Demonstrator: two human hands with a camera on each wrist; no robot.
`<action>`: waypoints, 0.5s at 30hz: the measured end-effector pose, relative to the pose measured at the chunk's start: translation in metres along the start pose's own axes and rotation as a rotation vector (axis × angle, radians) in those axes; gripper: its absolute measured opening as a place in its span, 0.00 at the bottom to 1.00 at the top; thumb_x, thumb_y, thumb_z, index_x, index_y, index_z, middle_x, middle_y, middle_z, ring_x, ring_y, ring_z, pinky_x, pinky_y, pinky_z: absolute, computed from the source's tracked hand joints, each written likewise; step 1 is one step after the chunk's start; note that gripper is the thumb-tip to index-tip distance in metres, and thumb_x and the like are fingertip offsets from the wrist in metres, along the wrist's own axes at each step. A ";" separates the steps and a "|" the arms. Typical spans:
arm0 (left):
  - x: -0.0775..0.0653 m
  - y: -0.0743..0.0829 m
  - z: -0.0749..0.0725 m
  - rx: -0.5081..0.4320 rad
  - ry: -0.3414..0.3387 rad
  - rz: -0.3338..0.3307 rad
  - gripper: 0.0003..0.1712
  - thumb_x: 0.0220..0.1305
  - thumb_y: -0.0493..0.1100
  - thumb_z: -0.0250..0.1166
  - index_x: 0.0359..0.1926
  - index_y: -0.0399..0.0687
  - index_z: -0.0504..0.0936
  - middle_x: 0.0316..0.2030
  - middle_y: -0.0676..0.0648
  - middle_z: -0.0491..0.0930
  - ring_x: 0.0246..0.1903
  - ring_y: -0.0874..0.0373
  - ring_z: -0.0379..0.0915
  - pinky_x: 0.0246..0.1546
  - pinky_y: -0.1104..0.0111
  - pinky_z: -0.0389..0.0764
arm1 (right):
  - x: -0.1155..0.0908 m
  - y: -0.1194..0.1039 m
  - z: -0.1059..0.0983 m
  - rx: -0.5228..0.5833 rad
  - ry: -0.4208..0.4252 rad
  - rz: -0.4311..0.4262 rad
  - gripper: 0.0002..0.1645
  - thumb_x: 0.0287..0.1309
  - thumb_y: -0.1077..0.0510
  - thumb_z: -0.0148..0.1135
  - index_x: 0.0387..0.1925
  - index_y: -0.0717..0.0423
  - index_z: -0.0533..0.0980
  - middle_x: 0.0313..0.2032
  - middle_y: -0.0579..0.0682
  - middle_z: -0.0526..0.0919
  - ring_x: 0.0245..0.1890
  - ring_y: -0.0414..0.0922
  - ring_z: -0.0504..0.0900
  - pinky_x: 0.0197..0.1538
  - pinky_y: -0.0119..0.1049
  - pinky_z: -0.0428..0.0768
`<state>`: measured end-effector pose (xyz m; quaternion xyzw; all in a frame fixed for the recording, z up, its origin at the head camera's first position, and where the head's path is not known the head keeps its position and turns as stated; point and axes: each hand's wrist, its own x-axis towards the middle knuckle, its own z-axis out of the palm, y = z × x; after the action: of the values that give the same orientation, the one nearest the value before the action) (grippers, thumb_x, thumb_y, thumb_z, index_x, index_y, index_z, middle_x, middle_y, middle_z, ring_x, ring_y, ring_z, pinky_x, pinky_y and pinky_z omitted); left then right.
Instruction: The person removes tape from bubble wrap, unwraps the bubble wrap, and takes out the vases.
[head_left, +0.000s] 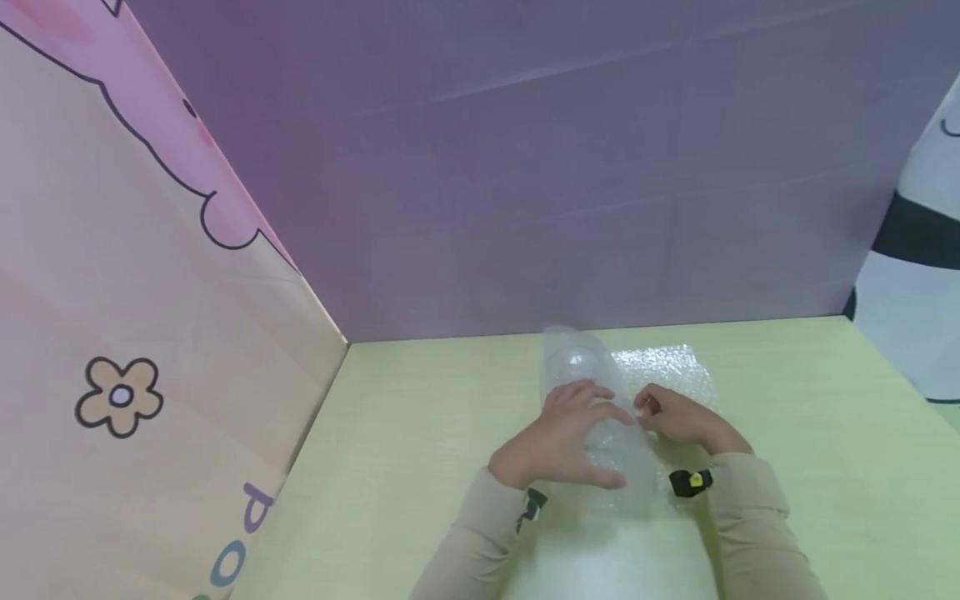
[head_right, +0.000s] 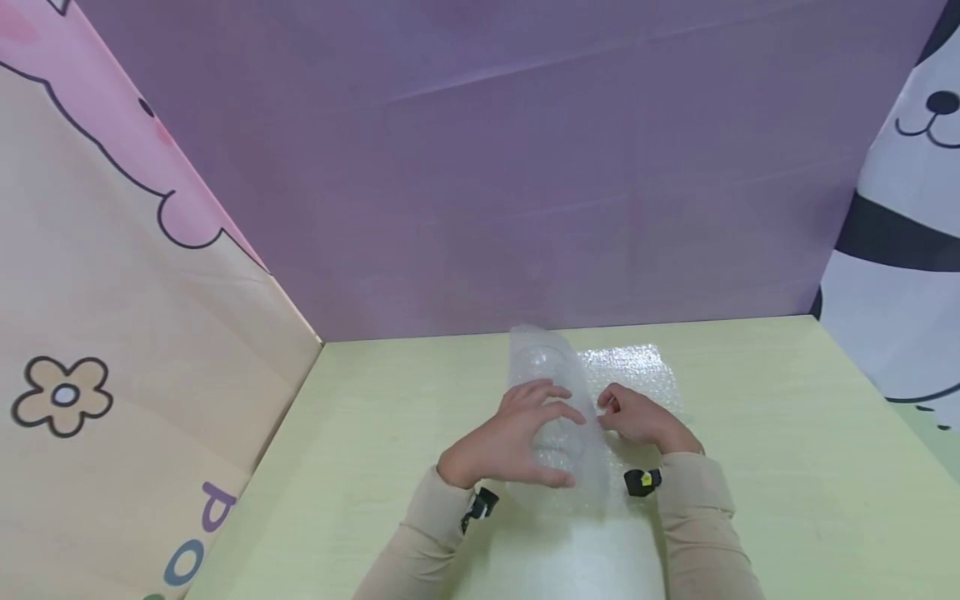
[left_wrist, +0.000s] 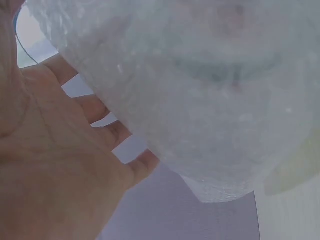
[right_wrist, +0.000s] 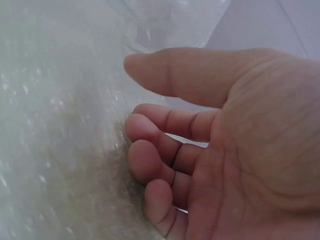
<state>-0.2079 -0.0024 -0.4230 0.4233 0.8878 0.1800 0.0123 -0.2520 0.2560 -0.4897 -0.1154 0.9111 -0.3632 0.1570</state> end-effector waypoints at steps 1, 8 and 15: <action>0.000 0.000 0.000 0.000 0.006 0.001 0.40 0.50 0.67 0.76 0.64 0.66 0.76 0.73 0.50 0.68 0.77 0.51 0.54 0.79 0.51 0.53 | 0.000 0.000 0.000 -0.005 0.001 0.000 0.19 0.66 0.56 0.61 0.53 0.64 0.72 0.41 0.56 0.78 0.39 0.47 0.76 0.40 0.37 0.76; 0.001 -0.001 -0.003 -0.001 0.034 -0.005 0.37 0.51 0.66 0.75 0.62 0.64 0.78 0.70 0.51 0.71 0.76 0.54 0.56 0.78 0.51 0.55 | 0.000 -0.001 -0.001 -0.043 0.004 -0.006 0.17 0.66 0.62 0.55 0.53 0.65 0.72 0.44 0.58 0.80 0.41 0.49 0.77 0.43 0.40 0.78; 0.000 -0.004 -0.005 -0.019 0.047 -0.015 0.36 0.53 0.65 0.75 0.62 0.63 0.78 0.72 0.50 0.69 0.77 0.52 0.56 0.80 0.50 0.53 | 0.002 0.002 0.000 -0.055 0.008 0.004 0.17 0.68 0.63 0.52 0.55 0.65 0.72 0.47 0.61 0.80 0.44 0.52 0.78 0.48 0.47 0.81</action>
<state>-0.2114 -0.0064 -0.4198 0.4122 0.8892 0.1984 -0.0031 -0.2536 0.2567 -0.4913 -0.1167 0.9216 -0.3381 0.1508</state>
